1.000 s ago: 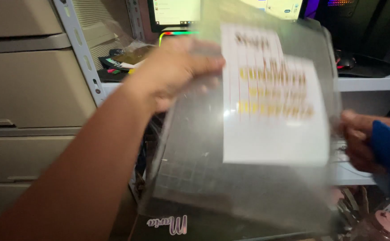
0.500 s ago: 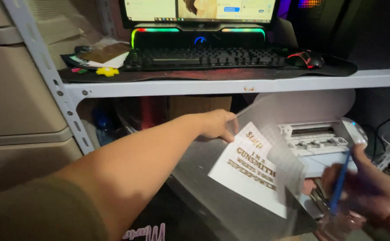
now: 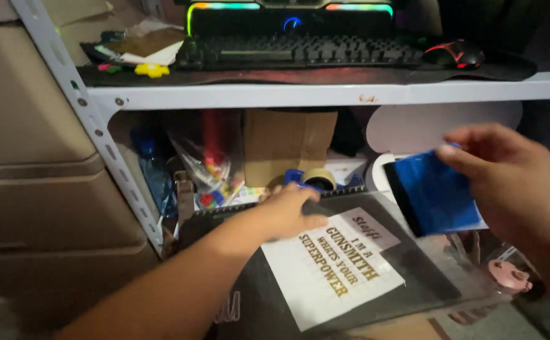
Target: Applying a vinyl decal to a surface using a squeegee and peeling off the transfer tape layer.
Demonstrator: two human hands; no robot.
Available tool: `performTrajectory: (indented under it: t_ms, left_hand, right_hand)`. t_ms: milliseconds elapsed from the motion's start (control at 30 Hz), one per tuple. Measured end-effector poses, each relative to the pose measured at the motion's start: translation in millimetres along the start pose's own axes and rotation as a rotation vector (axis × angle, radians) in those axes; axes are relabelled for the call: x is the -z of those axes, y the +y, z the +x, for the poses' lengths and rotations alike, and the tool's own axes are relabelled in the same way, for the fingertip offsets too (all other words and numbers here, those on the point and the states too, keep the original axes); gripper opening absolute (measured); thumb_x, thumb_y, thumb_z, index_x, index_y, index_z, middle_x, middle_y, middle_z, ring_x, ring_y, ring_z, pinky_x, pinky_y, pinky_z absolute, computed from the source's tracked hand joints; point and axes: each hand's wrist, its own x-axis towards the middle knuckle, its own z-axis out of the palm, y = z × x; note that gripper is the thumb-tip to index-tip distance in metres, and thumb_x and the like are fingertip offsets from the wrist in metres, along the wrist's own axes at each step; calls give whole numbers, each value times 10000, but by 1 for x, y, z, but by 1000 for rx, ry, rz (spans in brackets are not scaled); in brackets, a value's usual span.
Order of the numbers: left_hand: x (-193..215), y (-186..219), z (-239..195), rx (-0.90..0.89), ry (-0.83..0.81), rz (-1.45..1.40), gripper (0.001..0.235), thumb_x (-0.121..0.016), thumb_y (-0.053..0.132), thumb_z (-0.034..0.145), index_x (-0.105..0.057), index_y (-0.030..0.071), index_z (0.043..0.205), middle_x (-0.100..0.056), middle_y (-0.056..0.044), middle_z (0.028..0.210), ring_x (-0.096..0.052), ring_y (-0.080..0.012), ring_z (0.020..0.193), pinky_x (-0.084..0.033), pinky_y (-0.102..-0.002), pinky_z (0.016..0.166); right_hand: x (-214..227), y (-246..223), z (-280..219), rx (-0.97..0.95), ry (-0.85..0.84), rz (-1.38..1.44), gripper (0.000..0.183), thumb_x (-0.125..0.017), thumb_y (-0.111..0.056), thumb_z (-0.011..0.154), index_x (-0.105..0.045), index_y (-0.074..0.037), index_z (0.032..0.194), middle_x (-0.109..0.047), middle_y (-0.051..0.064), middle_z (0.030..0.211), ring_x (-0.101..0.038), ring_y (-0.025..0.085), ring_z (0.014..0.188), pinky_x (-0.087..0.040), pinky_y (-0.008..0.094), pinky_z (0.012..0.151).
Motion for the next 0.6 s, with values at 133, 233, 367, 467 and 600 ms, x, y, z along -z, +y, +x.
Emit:
performTrajectory:
  t_ms: [133,233,367,467,600]
  left_hand:
    - [11,27,-84,120,-179,-64,962,-493,806,608,-526,360,1458,-323,-18,1632,-286,-330,1484,-192,-618,1176]
    - [9,34,-107,115,-225,-44,1174,-382,818,619,-165,336,1667,35,-54,1760,64,-322,1611,66,-583,1252]
    - [16,41,-112,124,-311,-61,1077,-368,766,682,-96,434,1670,126,-38,1762,164,-319,1612,121,-578,1255]
    - [8,40,-106,98,-313,-35,1092,-364,769,668,-99,425,1670,111,-70,1759,154,-352,1607,111,-597,1246]
    - [3,47,-102,31,-313,-72,1089,-391,747,643,-138,444,1658,82,-109,1754,142,-378,1601,118,-604,1237]
  right_hand:
    - [-30,5,-25,158,-328,-114,161,-832,-80,838,-752,-119,972,-763,17,919,-662,109,855,-487,247,763]
    - [-48,27,-35,336,-817,-734,252,-773,-424,818,-805,-374,1062,-866,-135,925,-794,77,814,-587,247,798]
    - [-48,22,-35,369,-968,-1017,332,-670,-411,876,-729,-475,1196,-824,-194,1052,-788,97,907,-588,287,824]
    - [-51,44,-36,589,-981,-946,413,-679,-312,828,-728,-419,1224,-781,-172,1133,-774,152,972,-594,357,823]
    - [-62,61,-42,865,-895,-903,441,-656,-140,769,-735,-344,1152,-746,-68,1041,-754,260,866,-597,445,694]
